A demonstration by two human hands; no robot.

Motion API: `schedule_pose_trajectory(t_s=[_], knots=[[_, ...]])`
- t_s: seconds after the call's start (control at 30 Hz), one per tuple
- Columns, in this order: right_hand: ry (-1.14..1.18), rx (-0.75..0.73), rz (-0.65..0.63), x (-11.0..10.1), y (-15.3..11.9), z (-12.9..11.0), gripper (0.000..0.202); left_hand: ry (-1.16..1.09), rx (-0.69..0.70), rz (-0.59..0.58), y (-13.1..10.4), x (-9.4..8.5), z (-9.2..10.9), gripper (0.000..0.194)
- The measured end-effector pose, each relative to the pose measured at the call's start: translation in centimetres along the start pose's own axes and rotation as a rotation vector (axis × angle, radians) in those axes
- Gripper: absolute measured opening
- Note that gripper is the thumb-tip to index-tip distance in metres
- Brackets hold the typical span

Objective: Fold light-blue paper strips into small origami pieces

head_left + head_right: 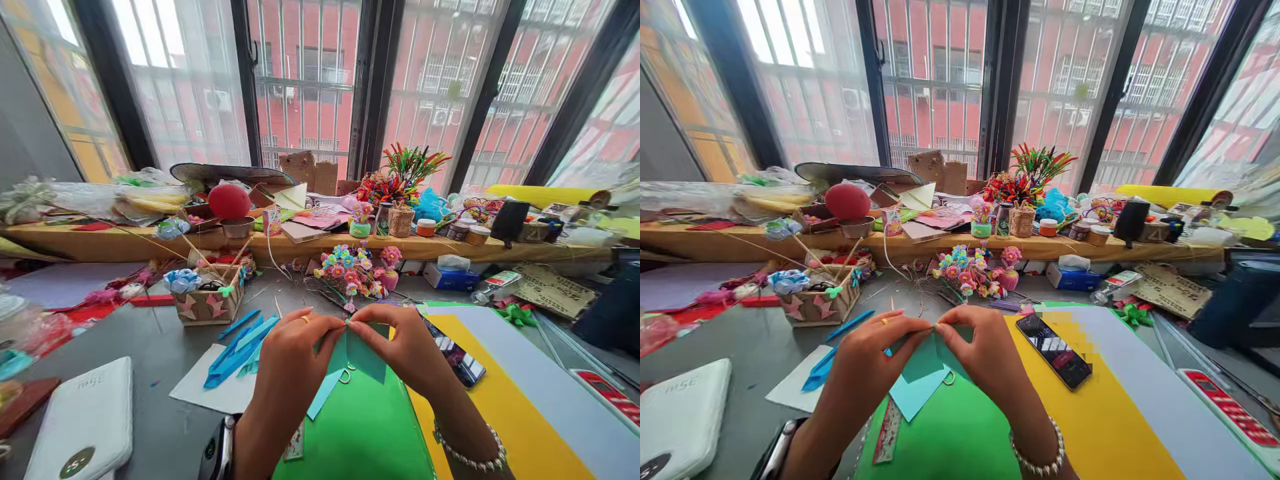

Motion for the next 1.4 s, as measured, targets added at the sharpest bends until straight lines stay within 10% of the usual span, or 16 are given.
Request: schedule_pose_trajectory(t_s=[0.43, 1.1, 1.4], knots=[[0.100, 0.111, -0.193, 0.6, -0.4, 0.8, 0.020, -0.315, -0.336, -0.455, 0.1, 0.9, -1.5, 0.021], [0.123, 0.164, -0.140, 0.2, -0.2, 1.2, 0.020, -0.163, -0.194, -0.263, 0.5, 0.2, -1.0, 0.014], [0.110, 0.153, -0.140, 0.1, -0.3, 1.2, 0.020, -0.222, -0.253, -0.365, 0.4, 0.7, -1.2, 0.015]])
Point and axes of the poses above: each hand's wrist, its own y-axis towards the middle knuckle, its own x-axis out of the palm, z = x × y, the point moved 7 cm from there along y, towards the middle knuckle, and after that the axes turned 14 degrees about z, right-handed, at the moved point
